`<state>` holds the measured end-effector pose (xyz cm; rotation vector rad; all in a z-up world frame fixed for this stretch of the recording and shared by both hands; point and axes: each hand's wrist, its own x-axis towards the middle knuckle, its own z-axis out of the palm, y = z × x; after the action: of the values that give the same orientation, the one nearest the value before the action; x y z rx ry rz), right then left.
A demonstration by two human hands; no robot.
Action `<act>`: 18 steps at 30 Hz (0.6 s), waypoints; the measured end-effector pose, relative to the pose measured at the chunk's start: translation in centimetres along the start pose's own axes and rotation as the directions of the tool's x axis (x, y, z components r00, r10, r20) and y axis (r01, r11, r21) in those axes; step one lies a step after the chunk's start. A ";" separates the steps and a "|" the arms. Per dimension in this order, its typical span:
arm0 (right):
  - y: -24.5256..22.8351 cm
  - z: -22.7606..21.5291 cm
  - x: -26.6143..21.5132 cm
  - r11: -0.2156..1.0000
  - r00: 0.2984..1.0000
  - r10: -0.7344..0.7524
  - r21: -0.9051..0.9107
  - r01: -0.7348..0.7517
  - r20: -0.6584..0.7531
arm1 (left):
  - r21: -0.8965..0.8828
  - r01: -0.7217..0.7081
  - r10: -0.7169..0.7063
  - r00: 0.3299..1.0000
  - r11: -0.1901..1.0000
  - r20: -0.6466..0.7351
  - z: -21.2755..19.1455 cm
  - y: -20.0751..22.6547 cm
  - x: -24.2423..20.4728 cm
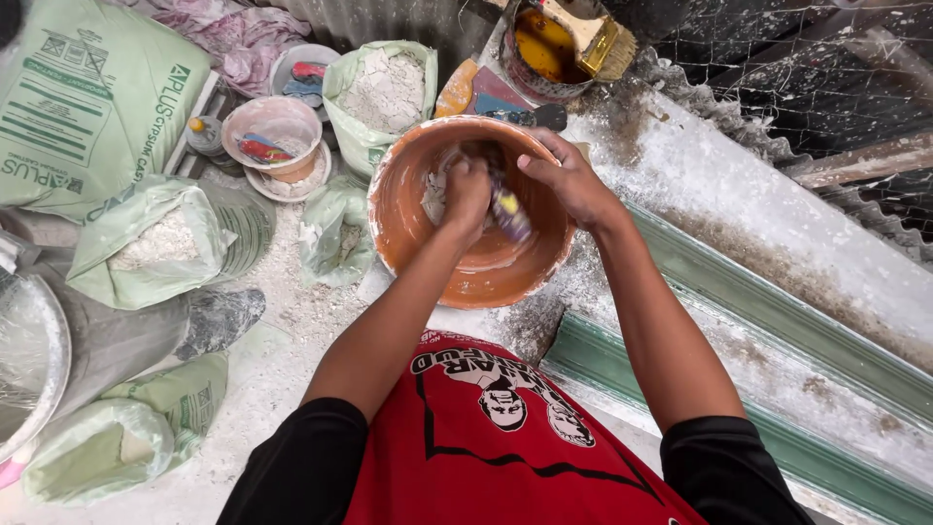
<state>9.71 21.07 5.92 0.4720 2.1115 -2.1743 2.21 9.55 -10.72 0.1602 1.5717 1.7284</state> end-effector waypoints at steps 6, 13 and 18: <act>-0.3 1.0 -0.3 0.989 0.993 -0.108 -0.094 0.112 0.045 | 0.101 -0.018 0.009 0.996 0.995 0.091 -0.2 2.7 -2.5; -0.4 1.6 -0.1 0.938 0.958 -0.237 -0.218 0.270 0.163 | -0.115 0.041 -0.030 0.995 0.993 0.093 0.1 3.0 -4.0; -0.4 1.2 0.5 0.994 0.998 -0.049 -0.092 0.053 0.042 | 0.789 -0.096 -0.292 0.896 0.607 0.333 -3.0 4.3 -5.4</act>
<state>8.92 20.02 6.21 0.3690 2.2159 -2.0812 2.23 4.19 -5.42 0.8298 1.8347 0.6887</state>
